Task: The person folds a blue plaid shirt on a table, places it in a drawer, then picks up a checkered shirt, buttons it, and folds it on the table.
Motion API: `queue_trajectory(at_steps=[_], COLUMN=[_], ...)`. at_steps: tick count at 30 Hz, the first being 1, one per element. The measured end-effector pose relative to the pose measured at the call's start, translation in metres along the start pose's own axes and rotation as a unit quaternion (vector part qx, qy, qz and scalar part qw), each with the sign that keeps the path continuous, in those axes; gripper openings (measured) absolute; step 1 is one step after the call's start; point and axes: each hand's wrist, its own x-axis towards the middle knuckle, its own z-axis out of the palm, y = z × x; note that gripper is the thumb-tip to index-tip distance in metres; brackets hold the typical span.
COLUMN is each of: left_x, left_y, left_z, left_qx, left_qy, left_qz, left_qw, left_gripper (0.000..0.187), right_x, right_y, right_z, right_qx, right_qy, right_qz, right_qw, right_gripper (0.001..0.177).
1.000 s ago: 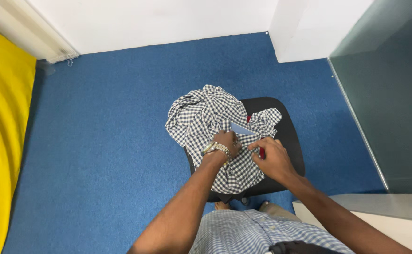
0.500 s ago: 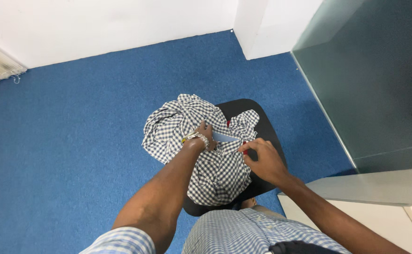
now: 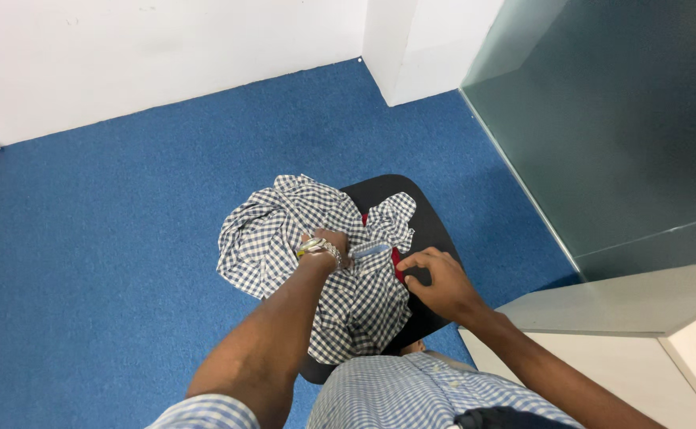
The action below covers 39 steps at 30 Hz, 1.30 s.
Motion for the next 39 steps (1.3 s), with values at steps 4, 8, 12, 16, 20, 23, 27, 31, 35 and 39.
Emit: queue_trajectory(at_steps=[4,8,12,16,20,23,27,31,35,39], left_x=[-0.017,-0.057,-0.105,-0.133,-0.146,-0.156,-0.171,-0.17,-0.169,-0.197], left_y=[0.007,0.015,0.025,0.038,0.044,0.045,0.046,0.058,0.07,0.078], left_z=[-0.003,-0.024,-0.049,-0.071,-0.09,-0.102,-0.109,-0.101,-0.091,-0.113], left_qx=[-0.018,-0.095,-0.171,-0.223,-0.301,-0.331,-0.326,-0.198,-0.052,-0.192], left_qy=[-0.001,0.036,0.083,0.144,0.263,0.276,0.197,0.161,0.124,0.214], left_qz=[0.034,0.103,0.202,0.298,0.371,0.38,0.349,0.394,0.326,0.462], left_qw=[0.999,0.989,0.961,0.917,0.838,0.819,0.856,0.883,0.936,0.839], left_gripper=[0.045,0.032,0.027,0.029,0.031,0.034,0.038,0.061,0.03,0.025], right_x=[0.002,0.005,0.007,0.011,0.004,-0.016,-0.056,-0.086,-0.119,-0.17], right_y=[0.004,0.004,0.004,0.01,0.025,0.032,0.037,0.041,0.037,0.005], right_z=[0.001,0.004,0.003,-0.004,-0.022,-0.029,-0.044,-0.056,-0.075,-0.095], right_qx=[0.006,0.008,-0.053,-0.063,0.036,0.106,0.246,0.423,0.525,0.589], right_qy=[-0.008,-0.005,0.055,-0.015,-0.134,-0.085,0.065,0.145,0.217,0.274], right_qz=[0.005,-0.013,-0.077,-0.056,0.016,0.057,0.053,0.035,0.036,0.116], right_qw=[1.0,1.0,0.994,0.996,0.99,0.989,0.966,0.894,0.822,0.751], right_gripper=[0.029,0.055,0.097,0.092,0.054,0.043,0.038,0.028,0.027,0.044])
